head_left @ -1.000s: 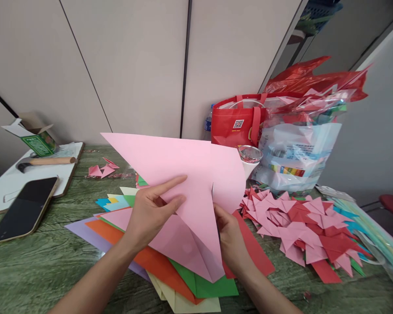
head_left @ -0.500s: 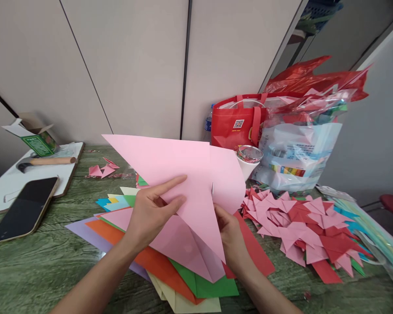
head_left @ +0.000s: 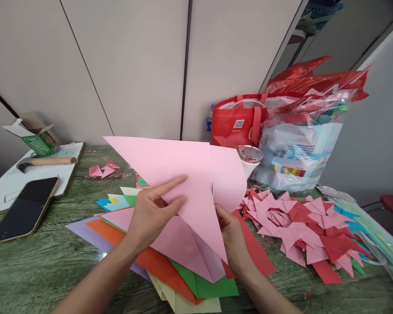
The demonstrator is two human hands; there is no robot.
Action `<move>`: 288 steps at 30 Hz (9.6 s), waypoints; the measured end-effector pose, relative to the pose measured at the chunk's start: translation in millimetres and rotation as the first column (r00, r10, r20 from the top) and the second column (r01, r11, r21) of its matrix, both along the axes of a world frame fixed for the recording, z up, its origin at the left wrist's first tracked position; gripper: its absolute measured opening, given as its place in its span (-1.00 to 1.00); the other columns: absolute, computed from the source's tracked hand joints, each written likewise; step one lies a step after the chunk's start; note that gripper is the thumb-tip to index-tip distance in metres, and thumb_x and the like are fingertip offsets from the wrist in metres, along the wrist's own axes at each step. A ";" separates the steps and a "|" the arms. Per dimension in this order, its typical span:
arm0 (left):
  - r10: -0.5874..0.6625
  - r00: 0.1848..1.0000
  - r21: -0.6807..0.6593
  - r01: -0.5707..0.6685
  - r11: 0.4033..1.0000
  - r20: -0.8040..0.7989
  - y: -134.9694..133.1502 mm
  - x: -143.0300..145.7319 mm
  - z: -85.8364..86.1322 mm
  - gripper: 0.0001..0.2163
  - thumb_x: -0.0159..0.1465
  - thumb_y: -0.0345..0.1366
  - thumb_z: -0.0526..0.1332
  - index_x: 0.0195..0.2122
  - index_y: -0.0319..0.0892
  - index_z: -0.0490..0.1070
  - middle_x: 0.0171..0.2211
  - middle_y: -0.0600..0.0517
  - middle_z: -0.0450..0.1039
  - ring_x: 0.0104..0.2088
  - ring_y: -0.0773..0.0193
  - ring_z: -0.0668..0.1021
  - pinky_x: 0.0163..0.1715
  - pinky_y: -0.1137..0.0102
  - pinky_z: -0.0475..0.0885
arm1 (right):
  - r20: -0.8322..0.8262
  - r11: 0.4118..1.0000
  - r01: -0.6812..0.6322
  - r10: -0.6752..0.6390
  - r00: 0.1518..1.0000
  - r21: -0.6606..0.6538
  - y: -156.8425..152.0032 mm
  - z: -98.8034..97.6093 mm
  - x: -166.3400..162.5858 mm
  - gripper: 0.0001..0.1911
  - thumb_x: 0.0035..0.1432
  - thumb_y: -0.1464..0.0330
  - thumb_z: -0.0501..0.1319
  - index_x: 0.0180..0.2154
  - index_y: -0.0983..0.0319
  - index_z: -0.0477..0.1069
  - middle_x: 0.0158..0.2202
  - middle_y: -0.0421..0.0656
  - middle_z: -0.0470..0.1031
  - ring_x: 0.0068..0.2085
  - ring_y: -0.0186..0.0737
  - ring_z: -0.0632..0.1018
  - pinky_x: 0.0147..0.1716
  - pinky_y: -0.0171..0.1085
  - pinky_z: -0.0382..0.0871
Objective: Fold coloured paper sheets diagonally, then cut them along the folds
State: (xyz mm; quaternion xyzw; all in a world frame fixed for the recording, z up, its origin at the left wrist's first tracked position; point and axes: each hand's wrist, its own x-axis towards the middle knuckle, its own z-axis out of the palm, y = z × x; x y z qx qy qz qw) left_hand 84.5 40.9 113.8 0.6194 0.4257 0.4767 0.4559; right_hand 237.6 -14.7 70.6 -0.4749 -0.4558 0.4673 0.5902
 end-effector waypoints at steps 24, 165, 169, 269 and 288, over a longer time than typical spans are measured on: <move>-0.020 1.000 -0.044 0.019 0.999 -0.021 -1.1 0.8 3.8 -0.66 0.02 -0.31 0.33 -0.13 0.02 0.55 -0.58 0.17 0.46 -0.75 0.50 0.09 -0.81 0.49 0.05 | -0.037 1.000 -0.006 0.005 0.999 -0.025 0.7 0.9 0.3 -0.71 -0.19 0.36 0.42 -0.31 0.21 0.50 -0.35 -0.16 0.60 -0.35 -0.17 0.56 -0.40 -0.32 0.44; 0.292 0.956 -0.019 -0.291 0.956 0.034 -27.0 -25.7 -45.1 -0.61 -0.04 -0.24 0.41 -0.13 -0.06 0.54 -0.19 0.03 0.58 -0.31 0.25 0.59 -0.40 0.54 0.51 | -0.086 0.990 -0.143 0.141 0.986 -0.018 0.6 -17.1 -6.3 -0.66 -0.18 0.49 0.38 -0.26 0.22 0.47 -0.30 -0.18 0.57 -0.28 -0.24 0.55 -0.30 -0.35 0.41; 0.280 0.960 -0.026 -0.280 0.960 0.009 -28.4 -30.8 -44.2 -0.61 -0.02 -0.25 0.40 -0.12 -0.04 0.53 -0.26 0.06 0.60 -0.47 0.37 0.52 -0.54 0.59 0.44 | -0.061 0.987 -0.160 0.159 0.985 -0.012 1.2 -19.9 -6.5 -0.69 -0.16 0.53 0.33 -0.27 0.22 0.47 -0.33 -0.19 0.56 -0.29 -0.25 0.55 -0.32 -0.35 0.40; 0.242 0.946 -0.303 -0.171 0.938 0.214 -36.0 -35.9 -51.6 -0.58 -0.03 -0.26 0.43 -0.10 -0.05 0.51 -0.24 0.02 0.59 -0.39 0.28 0.56 -0.42 0.49 0.52 | -0.013 0.985 -0.168 0.168 0.986 -0.037 0.3 -16.6 -3.4 -0.72 -0.09 0.35 0.38 -0.25 0.22 0.49 -0.33 -0.15 0.57 -0.29 -0.19 0.54 -0.32 -0.30 0.39; 0.271 0.941 -0.292 -0.205 0.934 0.203 -36.3 -32.8 -51.6 -0.56 -0.07 -0.24 0.44 -0.11 -0.10 0.54 -0.29 0.00 0.58 -0.34 0.22 0.54 -0.46 0.47 0.51 | -0.105 0.992 -0.125 0.122 0.987 -0.023 0.7 -19.8 -6.4 -0.72 -0.14 0.50 0.36 -0.27 0.22 0.53 -0.37 -0.19 0.58 -0.32 -0.23 0.55 -0.34 -0.35 0.40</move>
